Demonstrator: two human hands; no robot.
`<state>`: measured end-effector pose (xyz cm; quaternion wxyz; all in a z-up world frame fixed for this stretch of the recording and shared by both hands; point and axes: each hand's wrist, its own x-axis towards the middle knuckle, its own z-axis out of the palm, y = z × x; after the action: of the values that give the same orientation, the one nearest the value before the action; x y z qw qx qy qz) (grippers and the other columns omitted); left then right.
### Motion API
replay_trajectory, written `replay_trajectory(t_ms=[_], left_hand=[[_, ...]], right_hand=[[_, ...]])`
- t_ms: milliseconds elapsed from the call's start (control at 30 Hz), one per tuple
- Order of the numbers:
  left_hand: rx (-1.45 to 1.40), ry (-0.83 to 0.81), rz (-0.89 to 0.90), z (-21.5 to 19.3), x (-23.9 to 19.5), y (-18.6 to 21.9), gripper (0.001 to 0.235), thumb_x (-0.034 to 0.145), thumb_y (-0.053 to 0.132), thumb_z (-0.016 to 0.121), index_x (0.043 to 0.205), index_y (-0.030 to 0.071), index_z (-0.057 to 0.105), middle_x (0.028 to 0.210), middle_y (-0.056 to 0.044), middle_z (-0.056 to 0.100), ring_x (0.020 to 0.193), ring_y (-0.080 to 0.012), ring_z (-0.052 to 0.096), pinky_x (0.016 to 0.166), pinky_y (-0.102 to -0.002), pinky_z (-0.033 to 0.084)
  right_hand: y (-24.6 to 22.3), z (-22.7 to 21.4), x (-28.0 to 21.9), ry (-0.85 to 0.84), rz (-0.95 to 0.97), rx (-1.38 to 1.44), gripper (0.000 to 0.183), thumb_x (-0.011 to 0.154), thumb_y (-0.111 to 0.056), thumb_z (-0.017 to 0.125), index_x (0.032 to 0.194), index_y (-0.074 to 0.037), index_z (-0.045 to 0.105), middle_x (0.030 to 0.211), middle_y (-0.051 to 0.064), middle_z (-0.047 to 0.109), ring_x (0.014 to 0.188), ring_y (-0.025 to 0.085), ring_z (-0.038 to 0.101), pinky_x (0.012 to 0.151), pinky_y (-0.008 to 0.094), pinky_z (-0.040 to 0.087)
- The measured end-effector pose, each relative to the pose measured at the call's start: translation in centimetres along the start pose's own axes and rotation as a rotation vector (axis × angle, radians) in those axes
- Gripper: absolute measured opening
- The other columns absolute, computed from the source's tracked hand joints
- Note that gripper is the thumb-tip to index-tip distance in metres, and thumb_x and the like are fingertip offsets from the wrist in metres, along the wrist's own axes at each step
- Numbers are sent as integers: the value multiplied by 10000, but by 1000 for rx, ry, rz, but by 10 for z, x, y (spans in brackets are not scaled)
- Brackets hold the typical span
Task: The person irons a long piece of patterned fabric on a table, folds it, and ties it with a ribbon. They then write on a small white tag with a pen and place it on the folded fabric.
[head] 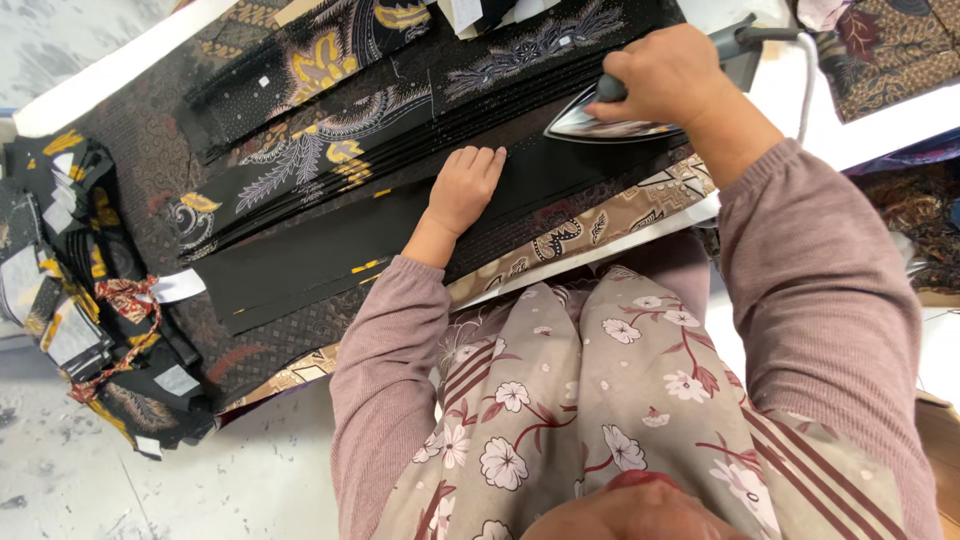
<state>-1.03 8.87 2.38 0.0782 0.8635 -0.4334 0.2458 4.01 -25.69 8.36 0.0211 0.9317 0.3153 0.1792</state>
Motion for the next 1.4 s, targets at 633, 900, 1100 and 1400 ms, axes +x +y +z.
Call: replay_trajectory(t_ms=[633, 900, 1100, 1400], left_hand=[[-38, -59, -112, -47, -78, -47, 380, 846, 65, 631, 1214, 28, 719, 1040, -66, 630, 928, -241, 622, 802, -341, 544], [-121, -81, -101, -59, -77, -45, 414, 832, 41, 610, 1235, 31, 706, 1109, -101, 653, 966, -280, 636, 859, -374, 547], [-31, -111, -145, -70, -98, -48, 403, 835, 24, 632, 1227, 38, 725, 1091, -90, 668, 928, -270, 642, 832, -373, 555], [-13, -122, -171, -77, -117, -53, 374, 837, 10, 634, 1191, 75, 736, 1080, -61, 676, 954, -249, 661, 840, -347, 557]], right_hand=[[-58, -10, 34, -134, -67, 115, 630, 821, -747, 712, 937, -129, 680, 782, 43, 687, 746, 269, 708, 619, 402, 532], [-113, -10, 70, -178, -21, 281, 591, 719, -653, 798, 889, -106, 653, 716, 90, 695, 713, 329, 718, 590, 454, 545], [-125, -8, 76, -119, -82, 371, 574, 731, -593, 819, 864, -67, 630, 673, 93, 673, 649, 325, 693, 572, 443, 526], [-136, -1, 80, -165, -54, 373, 578, 719, -579, 822, 874, -56, 632, 697, 107, 691, 669, 336, 705, 569, 449, 536]])
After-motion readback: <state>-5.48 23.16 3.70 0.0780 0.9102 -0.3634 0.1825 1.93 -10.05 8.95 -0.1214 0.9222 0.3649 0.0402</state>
